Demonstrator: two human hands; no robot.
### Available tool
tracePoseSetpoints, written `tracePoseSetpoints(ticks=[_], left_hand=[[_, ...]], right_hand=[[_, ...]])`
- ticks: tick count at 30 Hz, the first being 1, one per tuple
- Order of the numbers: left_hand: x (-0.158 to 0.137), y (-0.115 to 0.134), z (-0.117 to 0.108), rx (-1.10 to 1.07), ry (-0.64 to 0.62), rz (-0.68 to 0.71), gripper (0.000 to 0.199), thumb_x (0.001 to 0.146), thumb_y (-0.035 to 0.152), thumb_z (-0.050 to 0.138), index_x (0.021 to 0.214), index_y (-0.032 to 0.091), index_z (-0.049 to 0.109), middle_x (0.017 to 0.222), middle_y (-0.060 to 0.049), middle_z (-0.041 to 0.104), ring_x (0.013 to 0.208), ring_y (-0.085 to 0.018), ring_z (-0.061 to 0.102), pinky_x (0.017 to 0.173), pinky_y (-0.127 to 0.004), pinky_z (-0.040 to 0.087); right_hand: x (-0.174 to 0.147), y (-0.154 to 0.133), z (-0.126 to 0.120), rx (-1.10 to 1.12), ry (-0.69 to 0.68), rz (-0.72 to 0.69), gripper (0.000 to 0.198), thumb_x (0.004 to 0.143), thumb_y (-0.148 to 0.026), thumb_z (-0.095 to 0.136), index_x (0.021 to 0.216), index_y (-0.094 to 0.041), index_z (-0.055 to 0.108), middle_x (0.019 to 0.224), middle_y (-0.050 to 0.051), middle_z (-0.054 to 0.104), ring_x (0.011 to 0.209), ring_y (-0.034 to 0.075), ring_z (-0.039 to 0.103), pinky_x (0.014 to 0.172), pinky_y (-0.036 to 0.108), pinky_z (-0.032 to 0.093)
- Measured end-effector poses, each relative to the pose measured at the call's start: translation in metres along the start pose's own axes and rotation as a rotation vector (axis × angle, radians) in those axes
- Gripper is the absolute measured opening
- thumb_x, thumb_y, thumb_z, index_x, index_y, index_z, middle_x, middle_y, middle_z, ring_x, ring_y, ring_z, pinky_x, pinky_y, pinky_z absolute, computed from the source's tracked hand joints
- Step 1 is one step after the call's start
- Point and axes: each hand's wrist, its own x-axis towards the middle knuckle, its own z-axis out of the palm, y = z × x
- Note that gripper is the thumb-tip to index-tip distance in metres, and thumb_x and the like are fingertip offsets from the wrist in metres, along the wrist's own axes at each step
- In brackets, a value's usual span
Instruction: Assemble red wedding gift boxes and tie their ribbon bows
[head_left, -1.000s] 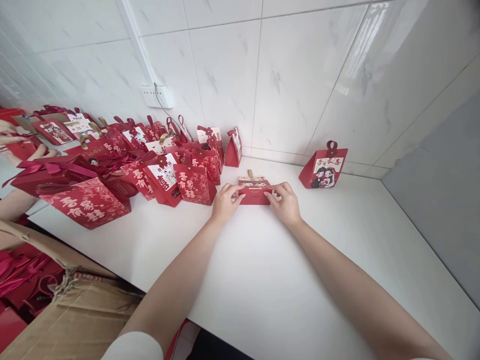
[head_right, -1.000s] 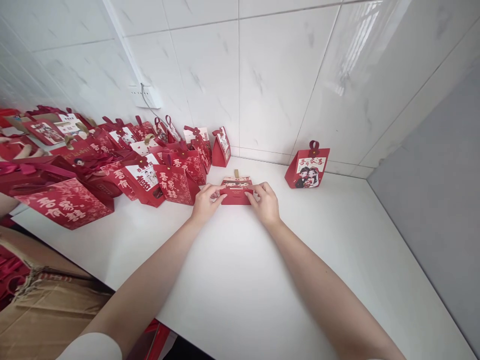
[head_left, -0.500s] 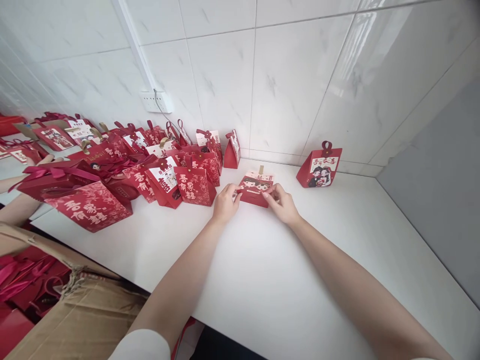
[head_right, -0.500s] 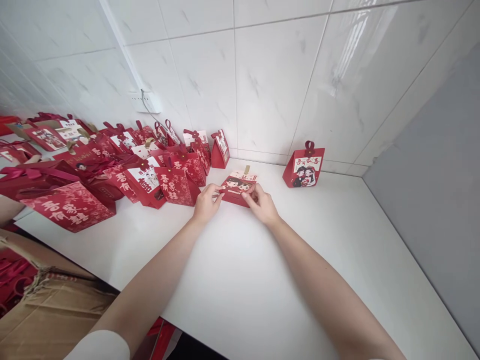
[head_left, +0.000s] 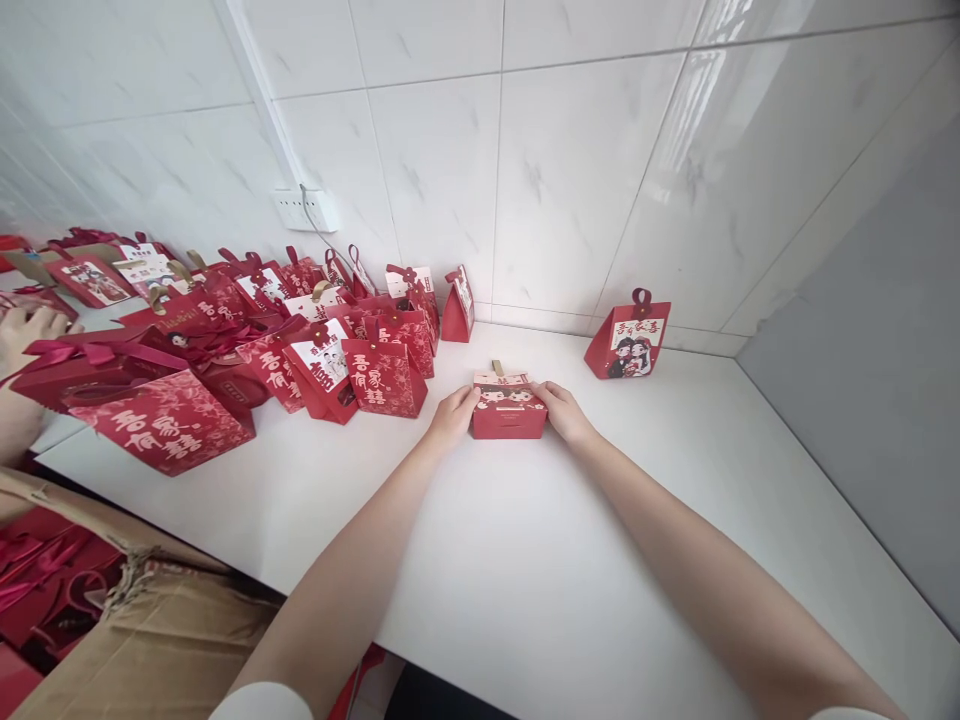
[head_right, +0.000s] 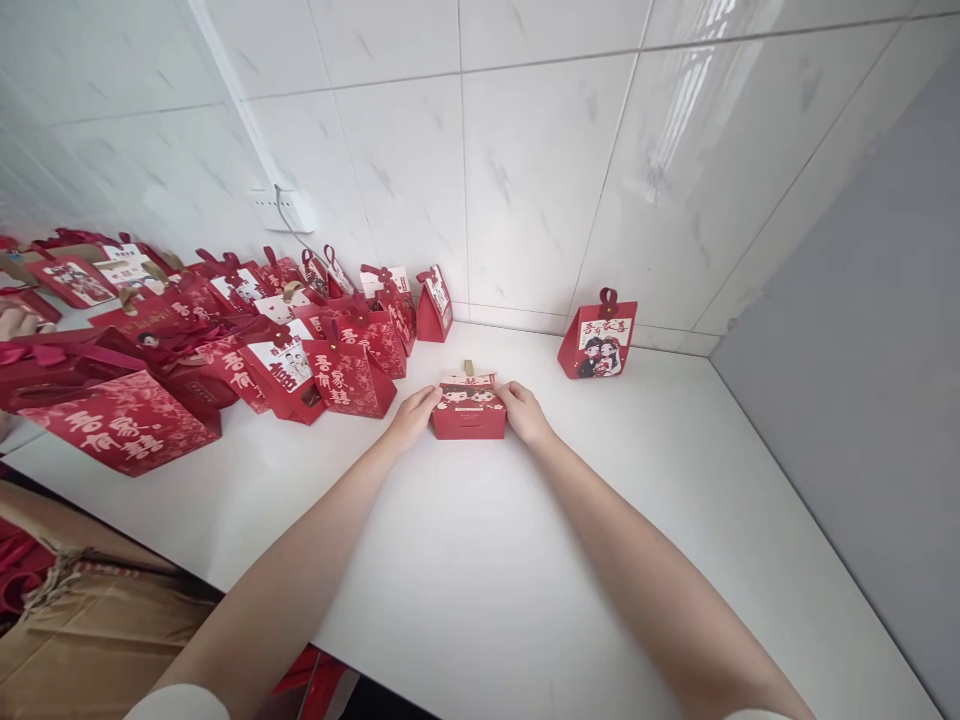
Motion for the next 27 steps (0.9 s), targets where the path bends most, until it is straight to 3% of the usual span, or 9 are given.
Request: tracePoseSetpoints(ticks=[2, 4, 7, 9, 12, 15, 20, 27], left_hand=[[-0.002, 0.002, 0.001, 0.014, 0.016, 0.095, 0.034, 0.091, 0.051, 0.045, 0.083, 0.02, 0.057, 0.092, -0.005, 0.066, 0.089, -0.021, 0.061, 0.08, -0.032, 0.046], [-0.001, 0.002, 0.001, 0.018, 0.057, 0.217, 0.028, 0.089, 0.048, 0.051, 0.085, 0.02, 0.054, 0.102, -0.006, 0.062, 0.098, -0.02, 0.058, 0.082, -0.03, 0.047], [0.005, -0.005, 0.0, -0.029, 0.1, 0.289, 0.026, 0.086, 0.046, 0.055, 0.087, 0.021, 0.053, 0.126, -0.009, 0.051, 0.121, -0.022, 0.048, 0.092, -0.03, 0.045], [0.009, -0.011, -0.002, -0.065, 0.092, 0.243, 0.027, 0.086, 0.048, 0.056, 0.083, 0.021, 0.052, 0.126, -0.009, 0.051, 0.122, -0.022, 0.047, 0.095, -0.031, 0.043], [0.014, -0.017, -0.004, -0.127, 0.008, 0.159, 0.029, 0.085, 0.049, 0.055, 0.082, 0.02, 0.049, 0.098, -0.005, 0.06, 0.097, -0.019, 0.056, 0.086, -0.03, 0.044], [0.016, -0.018, -0.005, -0.166, -0.01, 0.133, 0.03, 0.085, 0.048, 0.056, 0.081, 0.02, 0.046, 0.081, 0.001, 0.057, 0.079, -0.015, 0.054, 0.078, -0.026, 0.043], [0.016, -0.015, -0.006, -0.166, -0.009, 0.106, 0.028, 0.084, 0.046, 0.057, 0.079, 0.02, 0.046, 0.088, 0.001, 0.062, 0.081, -0.014, 0.056, 0.078, -0.025, 0.042], [0.017, -0.016, -0.008, -0.156, -0.025, 0.114, 0.025, 0.082, 0.042, 0.061, 0.079, 0.019, 0.051, 0.109, -0.002, 0.066, 0.104, -0.019, 0.059, 0.094, -0.031, 0.04]], right_hand=[[-0.002, -0.005, 0.0, 0.016, 0.017, -0.047, 0.045, 0.071, -0.064, 0.067, 0.069, -0.022, 0.052, 0.074, 0.002, 0.065, 0.071, 0.02, 0.06, 0.065, 0.032, 0.046], [-0.003, -0.01, -0.002, 0.02, 0.08, -0.155, 0.04, 0.073, -0.062, 0.067, 0.077, -0.024, 0.057, 0.095, 0.004, 0.067, 0.093, 0.024, 0.062, 0.078, 0.035, 0.048], [-0.003, -0.014, -0.005, 0.023, 0.114, -0.29, 0.034, 0.074, -0.056, 0.07, 0.081, -0.024, 0.063, 0.128, 0.007, 0.058, 0.125, 0.029, 0.048, 0.098, 0.04, 0.042], [-0.002, -0.013, -0.007, 0.096, 0.003, -0.244, 0.033, 0.074, -0.055, 0.071, 0.08, -0.024, 0.062, 0.126, 0.006, 0.06, 0.122, 0.029, 0.052, 0.099, 0.042, 0.041], [-0.001, -0.008, -0.009, 0.222, -0.16, -0.126, 0.034, 0.071, -0.055, 0.075, 0.08, -0.025, 0.059, 0.104, 0.003, 0.069, 0.098, 0.025, 0.063, 0.091, 0.042, 0.047], [0.001, -0.003, -0.009, 0.226, -0.176, -0.138, 0.035, 0.069, -0.053, 0.077, 0.079, -0.025, 0.059, 0.101, 0.001, 0.07, 0.095, 0.023, 0.064, 0.093, 0.041, 0.047], [0.005, 0.001, -0.011, 0.117, -0.202, -0.211, 0.035, 0.073, -0.054, 0.073, 0.082, -0.024, 0.06, 0.115, 0.002, 0.067, 0.104, 0.023, 0.061, 0.1, 0.042, 0.043], [0.012, 0.006, -0.017, 0.071, -0.236, -0.262, 0.031, 0.079, -0.053, 0.069, 0.085, -0.024, 0.059, 0.104, 0.001, 0.068, 0.1, 0.021, 0.061, 0.096, 0.04, 0.046]])
